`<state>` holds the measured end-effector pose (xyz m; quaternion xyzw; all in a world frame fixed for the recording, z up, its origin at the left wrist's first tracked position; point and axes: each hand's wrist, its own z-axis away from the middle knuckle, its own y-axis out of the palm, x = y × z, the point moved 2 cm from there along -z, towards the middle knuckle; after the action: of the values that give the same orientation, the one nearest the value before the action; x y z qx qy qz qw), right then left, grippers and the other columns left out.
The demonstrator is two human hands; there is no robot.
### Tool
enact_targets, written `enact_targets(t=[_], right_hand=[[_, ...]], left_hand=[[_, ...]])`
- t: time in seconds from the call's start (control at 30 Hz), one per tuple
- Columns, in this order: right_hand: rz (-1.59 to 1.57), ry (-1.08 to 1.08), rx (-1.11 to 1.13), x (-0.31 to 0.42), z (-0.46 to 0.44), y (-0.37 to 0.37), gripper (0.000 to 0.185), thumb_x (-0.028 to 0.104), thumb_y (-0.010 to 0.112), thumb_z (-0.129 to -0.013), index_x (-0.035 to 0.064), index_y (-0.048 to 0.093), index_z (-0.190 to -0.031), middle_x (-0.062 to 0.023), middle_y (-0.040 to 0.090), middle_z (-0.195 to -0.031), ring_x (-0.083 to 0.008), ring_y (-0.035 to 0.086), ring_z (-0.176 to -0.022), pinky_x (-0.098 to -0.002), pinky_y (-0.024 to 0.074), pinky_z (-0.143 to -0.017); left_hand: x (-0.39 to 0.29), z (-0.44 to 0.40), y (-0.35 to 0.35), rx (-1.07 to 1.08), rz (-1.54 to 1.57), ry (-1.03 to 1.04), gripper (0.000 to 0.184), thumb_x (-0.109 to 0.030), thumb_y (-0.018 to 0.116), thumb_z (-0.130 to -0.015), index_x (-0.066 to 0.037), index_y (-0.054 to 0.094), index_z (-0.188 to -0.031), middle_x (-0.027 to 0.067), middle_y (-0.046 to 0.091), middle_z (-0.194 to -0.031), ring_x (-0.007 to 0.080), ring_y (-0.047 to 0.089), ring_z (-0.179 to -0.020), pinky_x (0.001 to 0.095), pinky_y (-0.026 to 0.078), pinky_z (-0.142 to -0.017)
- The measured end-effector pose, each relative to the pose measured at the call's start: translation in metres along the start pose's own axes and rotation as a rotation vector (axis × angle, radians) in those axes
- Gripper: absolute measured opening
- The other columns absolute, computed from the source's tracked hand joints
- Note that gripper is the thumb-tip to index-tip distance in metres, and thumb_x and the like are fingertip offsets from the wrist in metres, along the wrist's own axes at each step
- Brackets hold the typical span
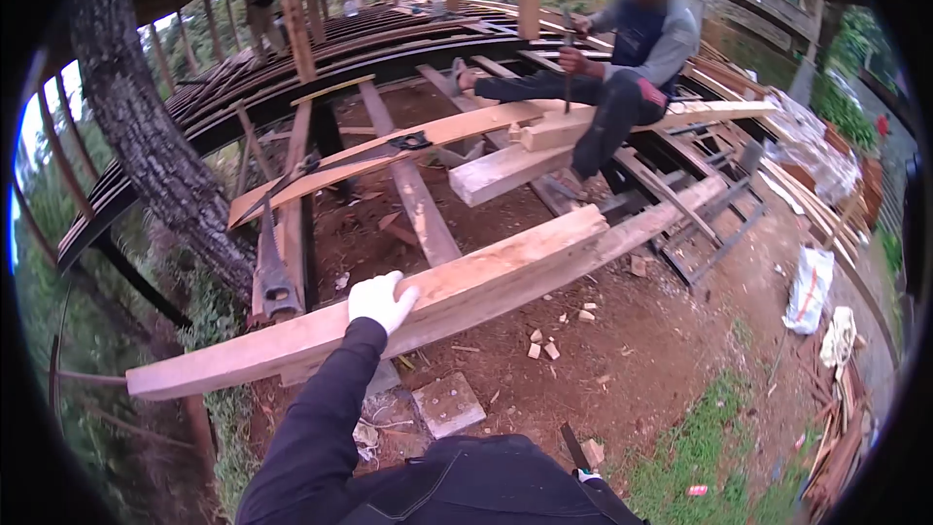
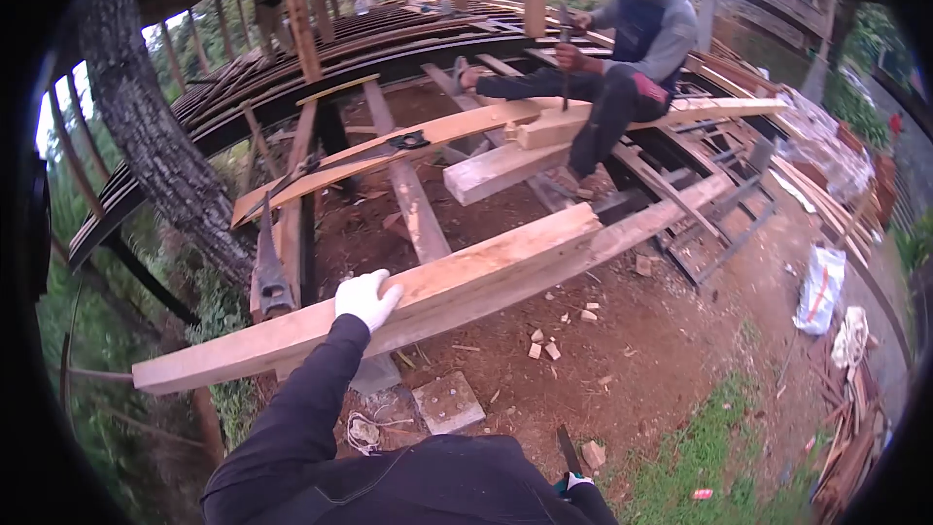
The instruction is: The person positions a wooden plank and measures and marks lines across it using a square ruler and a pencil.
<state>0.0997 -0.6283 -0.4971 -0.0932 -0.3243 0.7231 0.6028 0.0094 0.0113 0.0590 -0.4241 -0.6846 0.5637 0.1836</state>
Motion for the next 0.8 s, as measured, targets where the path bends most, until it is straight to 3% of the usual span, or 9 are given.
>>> enact_targets(t=[0.13,0.8], right_hand=[[-0.148,0.181,-0.018,0.041,-0.006,-0.051,0.077,0.058,0.081,-0.070,0.0212,0.057,-0.133,-0.0179,0.068,-0.123,-0.0393,0.067,-0.114,-0.0493,0.0537,-0.095],[-0.173,0.231,0.008,0.068,-0.016,-0.061,0.071,0.063,0.073,-0.076,0.0154,0.063,-0.128,-0.0196,0.069,-0.122,-0.0371,0.068,-0.114,-0.0478,0.0540,-0.093]], left_hand=[[0.008,0.000,0.009,-0.062,0.004,0.025,0.058,-0.056,0.060,-0.090,-0.008,0.071,-0.121,0.0191,0.074,-0.104,0.0369,0.071,-0.097,0.0479,0.052,-0.090],[0.003,0.000,0.002,0.011,0.021,-0.005,0.057,-0.052,0.062,-0.091,-0.006,0.070,-0.122,0.0206,0.073,-0.109,0.0378,0.069,-0.103,0.0468,0.051,-0.095]])
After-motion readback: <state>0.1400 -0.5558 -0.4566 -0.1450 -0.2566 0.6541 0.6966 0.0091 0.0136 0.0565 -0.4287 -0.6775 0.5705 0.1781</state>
